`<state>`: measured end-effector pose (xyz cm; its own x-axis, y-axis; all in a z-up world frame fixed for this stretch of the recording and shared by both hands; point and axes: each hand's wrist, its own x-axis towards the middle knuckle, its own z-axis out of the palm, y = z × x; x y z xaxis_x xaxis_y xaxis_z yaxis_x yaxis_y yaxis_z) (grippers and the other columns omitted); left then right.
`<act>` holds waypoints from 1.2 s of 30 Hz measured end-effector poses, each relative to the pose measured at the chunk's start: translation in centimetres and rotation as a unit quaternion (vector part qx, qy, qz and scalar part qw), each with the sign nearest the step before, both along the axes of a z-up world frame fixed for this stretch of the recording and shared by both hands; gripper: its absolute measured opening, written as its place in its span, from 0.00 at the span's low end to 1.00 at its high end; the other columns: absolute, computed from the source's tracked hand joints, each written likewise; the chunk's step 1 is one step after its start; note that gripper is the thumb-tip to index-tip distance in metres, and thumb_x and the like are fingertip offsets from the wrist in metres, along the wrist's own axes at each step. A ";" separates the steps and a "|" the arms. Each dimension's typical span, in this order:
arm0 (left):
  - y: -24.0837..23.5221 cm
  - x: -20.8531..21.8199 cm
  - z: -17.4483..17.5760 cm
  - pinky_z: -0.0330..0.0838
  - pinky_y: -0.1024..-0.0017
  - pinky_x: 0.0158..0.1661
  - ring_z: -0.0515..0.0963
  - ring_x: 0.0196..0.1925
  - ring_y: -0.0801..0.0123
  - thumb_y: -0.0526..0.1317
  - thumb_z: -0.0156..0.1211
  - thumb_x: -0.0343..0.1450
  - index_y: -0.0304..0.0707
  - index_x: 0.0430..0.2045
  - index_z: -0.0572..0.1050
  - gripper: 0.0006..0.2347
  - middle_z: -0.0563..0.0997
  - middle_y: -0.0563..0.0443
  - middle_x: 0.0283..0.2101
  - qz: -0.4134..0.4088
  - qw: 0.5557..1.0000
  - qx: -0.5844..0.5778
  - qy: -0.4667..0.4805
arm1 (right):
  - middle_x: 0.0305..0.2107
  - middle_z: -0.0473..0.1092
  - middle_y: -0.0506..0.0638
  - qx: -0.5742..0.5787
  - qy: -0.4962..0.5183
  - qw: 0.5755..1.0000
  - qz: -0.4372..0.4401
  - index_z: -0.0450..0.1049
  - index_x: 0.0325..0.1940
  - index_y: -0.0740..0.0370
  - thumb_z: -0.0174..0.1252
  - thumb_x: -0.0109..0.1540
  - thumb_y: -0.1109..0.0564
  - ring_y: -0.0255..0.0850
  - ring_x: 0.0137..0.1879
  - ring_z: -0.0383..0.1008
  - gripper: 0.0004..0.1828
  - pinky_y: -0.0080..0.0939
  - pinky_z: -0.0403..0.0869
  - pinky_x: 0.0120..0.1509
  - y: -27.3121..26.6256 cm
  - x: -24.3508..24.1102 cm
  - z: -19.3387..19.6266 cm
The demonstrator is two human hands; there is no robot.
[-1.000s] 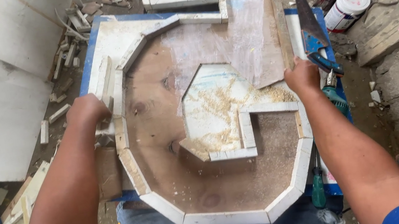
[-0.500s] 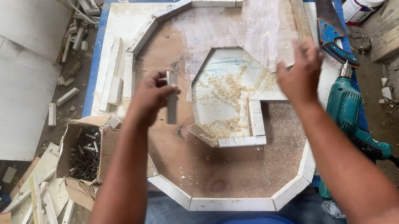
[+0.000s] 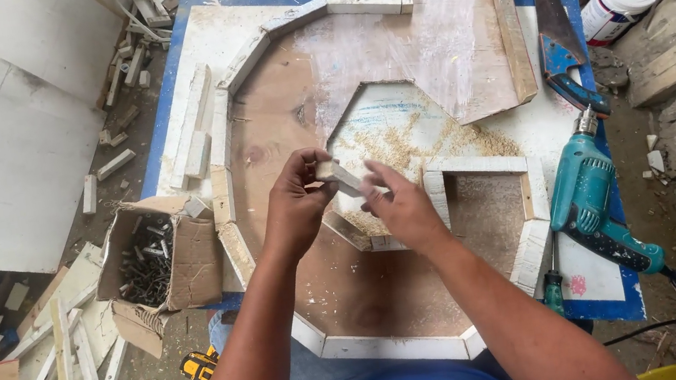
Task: Assembling a wooden mold structure by placing spacers and cutting wood with a hand saw
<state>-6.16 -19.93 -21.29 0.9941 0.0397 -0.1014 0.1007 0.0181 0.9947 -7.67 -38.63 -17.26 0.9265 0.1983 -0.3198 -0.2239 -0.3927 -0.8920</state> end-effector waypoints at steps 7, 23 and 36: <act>0.1 -2.0 0.2 0.75 0.75 0.52 0.82 0.47 0.72 0.32 0.66 0.70 0.56 0.33 0.79 0.09 0.85 0.64 0.44 -0.006 0.975 0.207 -0.085 | 0.45 0.75 0.50 0.201 0.135 0.968 -0.062 0.63 0.70 0.62 0.61 0.68 0.47 0.40 0.47 0.79 0.31 0.39 0.83 0.57 2.1 7.0 -5.6; 1.0 -1.9 -5.6 0.79 0.56 0.48 0.84 0.46 0.49 0.33 0.55 0.72 0.38 0.48 0.80 0.11 0.84 0.38 0.41 0.071 0.935 0.342 -0.062 | 0.51 0.73 0.54 -0.203 -0.098 0.972 0.058 0.66 0.73 0.45 0.63 0.59 0.44 0.54 0.62 0.76 0.37 0.56 0.75 0.69 6.5 9.8 -8.6; 1.1 0.7 -5.8 0.81 0.63 0.42 0.87 0.39 0.61 0.49 0.66 0.66 0.56 0.33 0.85 0.08 0.86 0.58 0.27 0.062 0.925 0.336 0.168 | 0.58 0.73 0.59 -0.278 -0.037 0.949 0.143 0.54 0.81 0.41 0.62 0.59 0.37 0.57 0.67 0.71 0.47 0.57 0.71 0.72 6.3 7.2 -3.1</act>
